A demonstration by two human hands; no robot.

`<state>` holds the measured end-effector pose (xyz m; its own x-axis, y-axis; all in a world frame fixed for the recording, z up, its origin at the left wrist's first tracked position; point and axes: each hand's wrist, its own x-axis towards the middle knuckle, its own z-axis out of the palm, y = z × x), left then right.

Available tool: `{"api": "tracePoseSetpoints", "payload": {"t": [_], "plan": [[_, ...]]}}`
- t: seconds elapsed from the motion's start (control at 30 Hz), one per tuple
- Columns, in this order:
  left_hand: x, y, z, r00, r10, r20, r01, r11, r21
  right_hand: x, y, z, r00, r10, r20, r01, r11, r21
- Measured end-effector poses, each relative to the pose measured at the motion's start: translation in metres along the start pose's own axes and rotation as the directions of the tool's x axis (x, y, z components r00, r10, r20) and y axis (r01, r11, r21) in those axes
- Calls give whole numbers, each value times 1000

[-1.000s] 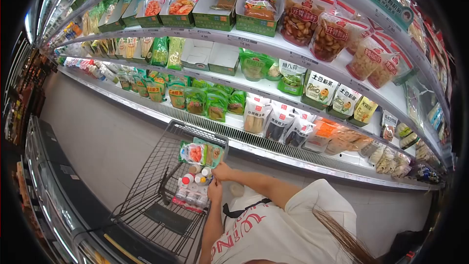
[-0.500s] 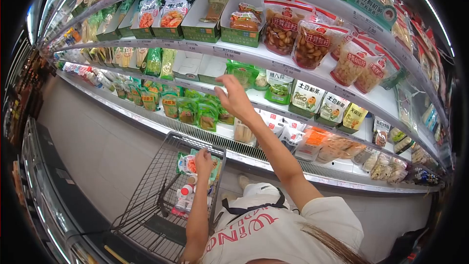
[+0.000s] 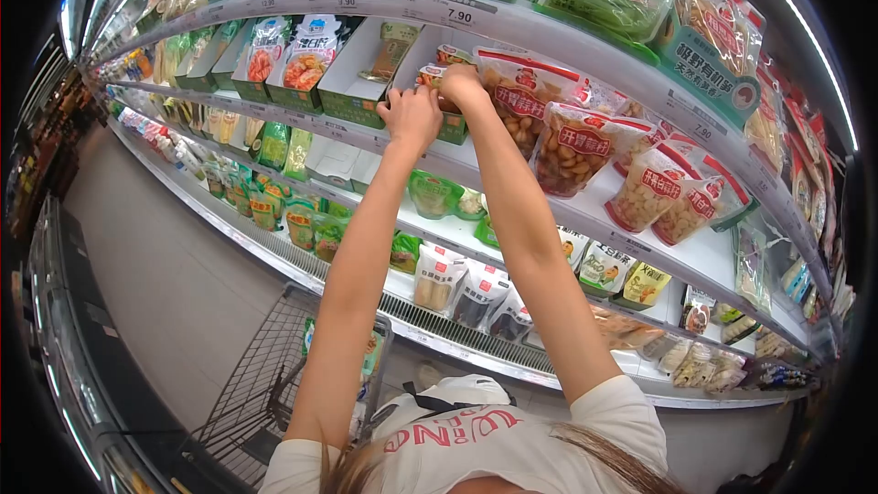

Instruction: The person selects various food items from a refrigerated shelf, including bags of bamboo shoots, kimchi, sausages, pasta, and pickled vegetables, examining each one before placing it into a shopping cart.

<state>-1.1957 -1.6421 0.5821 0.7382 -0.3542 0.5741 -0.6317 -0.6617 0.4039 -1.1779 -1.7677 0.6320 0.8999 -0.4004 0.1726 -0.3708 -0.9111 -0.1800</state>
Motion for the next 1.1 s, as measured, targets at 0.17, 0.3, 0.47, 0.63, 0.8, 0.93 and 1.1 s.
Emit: {"api": "tracePoseSetpoints", "payload": {"t": [0.17, 0.3, 0.47, 0.63, 0.8, 0.93, 1.1], "plan": [[-1, -6, 6, 998, 18, -56, -18, 1000, -12, -10, -4, 13, 938, 173, -299, -82, 953, 293], [-9, -4, -9, 998, -9, -66, -8, 965, -260, -45, -29, 1, 756, 93, -648, 67, 974, 218], [-40, -10, -44, 960, -251, -123, 47, 578, -815, -117, -43, -35, 417, -157, -895, 390, 921, 20], [-123, -36, -109, 996, -72, 59, 63, 60, -996, -193, -55, -39, 686, -43, -726, 570, 652, 500], [-222, -61, -147, 909, -213, 357, 332, -148, -932, -224, -67, 15, 959, -281, -45, 70, 82, 994], [-278, -82, -160, 845, -310, 436, 312, -376, -873, -240, -80, 65, 865, -460, 201, -336, -233, 912], [-314, -105, -170, 807, -444, 389, 235, -363, -902, -283, -124, 87, 746, -575, 337, -486, -124, 865]]}}
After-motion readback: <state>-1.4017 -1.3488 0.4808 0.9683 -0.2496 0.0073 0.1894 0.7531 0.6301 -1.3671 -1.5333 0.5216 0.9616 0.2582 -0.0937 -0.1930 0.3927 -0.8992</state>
